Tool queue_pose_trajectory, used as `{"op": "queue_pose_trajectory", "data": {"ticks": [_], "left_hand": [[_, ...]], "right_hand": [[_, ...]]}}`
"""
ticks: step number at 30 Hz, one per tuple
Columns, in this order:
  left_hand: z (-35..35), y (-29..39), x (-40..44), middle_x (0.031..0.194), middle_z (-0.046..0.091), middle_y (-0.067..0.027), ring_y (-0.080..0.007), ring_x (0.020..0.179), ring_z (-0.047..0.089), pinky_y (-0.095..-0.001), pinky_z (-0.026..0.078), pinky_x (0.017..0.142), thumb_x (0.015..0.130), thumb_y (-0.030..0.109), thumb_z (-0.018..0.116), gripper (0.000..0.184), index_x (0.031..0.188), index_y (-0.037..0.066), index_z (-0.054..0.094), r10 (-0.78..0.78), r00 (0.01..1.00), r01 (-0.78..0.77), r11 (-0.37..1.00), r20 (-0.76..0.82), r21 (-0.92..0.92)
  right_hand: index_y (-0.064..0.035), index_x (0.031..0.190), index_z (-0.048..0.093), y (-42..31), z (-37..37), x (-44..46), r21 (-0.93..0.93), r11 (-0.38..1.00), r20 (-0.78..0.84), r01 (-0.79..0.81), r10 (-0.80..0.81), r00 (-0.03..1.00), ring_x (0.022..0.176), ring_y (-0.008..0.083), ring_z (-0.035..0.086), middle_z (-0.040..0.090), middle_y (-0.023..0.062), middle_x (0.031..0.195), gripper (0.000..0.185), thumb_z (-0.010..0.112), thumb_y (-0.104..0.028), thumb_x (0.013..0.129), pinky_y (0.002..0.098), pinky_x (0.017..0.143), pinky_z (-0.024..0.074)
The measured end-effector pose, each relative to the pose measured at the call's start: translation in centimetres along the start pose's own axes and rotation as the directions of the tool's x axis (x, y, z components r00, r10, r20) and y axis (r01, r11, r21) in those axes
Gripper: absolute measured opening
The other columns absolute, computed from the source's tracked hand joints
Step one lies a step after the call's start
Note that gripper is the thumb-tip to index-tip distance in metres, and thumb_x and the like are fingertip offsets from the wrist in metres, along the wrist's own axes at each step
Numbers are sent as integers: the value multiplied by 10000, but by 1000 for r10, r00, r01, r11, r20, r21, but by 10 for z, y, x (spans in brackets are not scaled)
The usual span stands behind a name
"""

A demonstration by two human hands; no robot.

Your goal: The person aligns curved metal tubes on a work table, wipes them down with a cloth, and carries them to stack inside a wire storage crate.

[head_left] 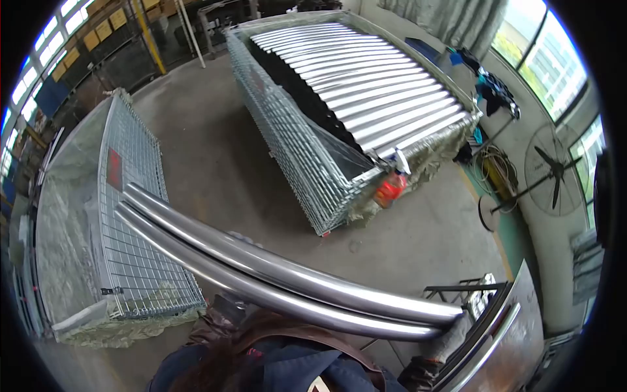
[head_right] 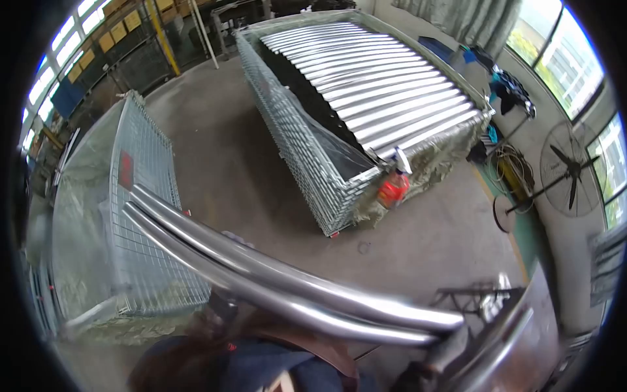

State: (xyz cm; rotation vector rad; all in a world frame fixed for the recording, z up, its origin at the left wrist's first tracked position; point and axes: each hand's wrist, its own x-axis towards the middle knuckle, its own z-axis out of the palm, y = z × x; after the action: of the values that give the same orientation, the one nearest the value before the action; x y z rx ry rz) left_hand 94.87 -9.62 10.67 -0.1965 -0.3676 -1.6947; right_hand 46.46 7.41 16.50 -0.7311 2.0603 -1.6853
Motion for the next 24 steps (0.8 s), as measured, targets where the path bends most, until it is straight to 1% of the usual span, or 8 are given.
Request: {"op": "queue_pose_trajectory", "data": {"ticks": [4, 11, 16, 17, 18, 19, 21, 24], "left_hand": [[-41, 96, 23, 1347, 658, -118, -270, 1302, 610, -473, 472, 1162, 939, 328, 763, 491, 1346, 119, 586, 200, 977, -207, 971, 74, 115], [-68, 189, 81, 1293, 683, -133, -304, 1219, 665, -476, 510, 1113, 910, 296, 804, 486, 1301, 89, 602, 575, 817, -558, 772, 40, 305], [-106, 237, 62, 1314, 669, -135, -297, 1236, 651, -472, 504, 1120, 928, 312, 772, 495, 1325, 83, 583, 599, 800, -553, 728, 17, 405], [-110, 255, 150, 1319, 665, -136, -295, 1240, 647, -470, 502, 1122, 933, 315, 764, 497, 1331, 82, 578, 599, 801, -542, 720, 7, 434], [-120, 265, 135, 1324, 662, -136, -294, 1245, 644, -469, 501, 1124, 937, 319, 756, 500, 1337, 80, 573, 600, 800, -538, 710, 11, 455], [-128, 274, 135, 1330, 658, -137, -292, 1249, 640, -468, 499, 1126, 942, 323, 748, 502, 1343, 79, 569, 604, 797, -536, 698, 11, 474], [-142, 300, 145, 1340, 651, -138, -288, 1258, 633, -465, 496, 1130, 951, 331, 733, 508, 1355, 76, 559, 621, 784, -526, 682, -21, 508], [-177, 343, 169, 1355, 641, -139, -283, 1271, 623, -462, 491, 1136, 965, 342, 709, 516, 1373, 71, 545, 648, 759, -523, 661, -58, 538]], "right_hand": [[79, 1267, 672, -35, 147, 15, 76, 990, -97, -118, 125, 987, 1088, 218, 627, 709, 170, 1188, 508, 579, -376, 1063, 307, 1002, 477], [47, 1266, 683, -110, 353, 66, 103, 994, 98, -24, 13, 995, 958, 157, 595, 692, 103, 1092, 475, 619, -361, 1033, 274, 851, 491], [32, 1123, 714, -163, 518, 101, 127, 992, 206, -23, -3, 978, 752, 98, 534, 593, 29, 818, 450, 637, -399, 1021, 244, 679, 463], [22, 1086, 715, -168, 551, 108, 130, 990, 232, -49, 18, 973, 729, 92, 517, 565, 16, 782, 438, 650, -404, 1011, 243, 668, 456], [13, 1048, 716, -172, 589, 118, 147, 987, 253, -65, 26, 967, 706, 86, 501, 536, 3, 745, 428, 664, -409, 1001, 242, 658, 449], [13, 1048, 716, -174, 624, 129, 151, 986, 261, -70, 29, 965, 706, 86, 501, 536, 3, 745, 428, 664, -409, 1001, 242, 658, 449], [67, 1265, 680, -172, 681, 149, 2, 991, 393, -132, 120, 912, 995, 218, 636, 684, 181, 1117, 593, 699, -449, 974, 316, 886, 537], [72, 1266, 673, -178, 768, 158, -35, 997, 447, -64, 73, 892, 985, 231, 641, 681, 193, 1116, 603, 693, -454, 973, 334, 885, 545]]}}
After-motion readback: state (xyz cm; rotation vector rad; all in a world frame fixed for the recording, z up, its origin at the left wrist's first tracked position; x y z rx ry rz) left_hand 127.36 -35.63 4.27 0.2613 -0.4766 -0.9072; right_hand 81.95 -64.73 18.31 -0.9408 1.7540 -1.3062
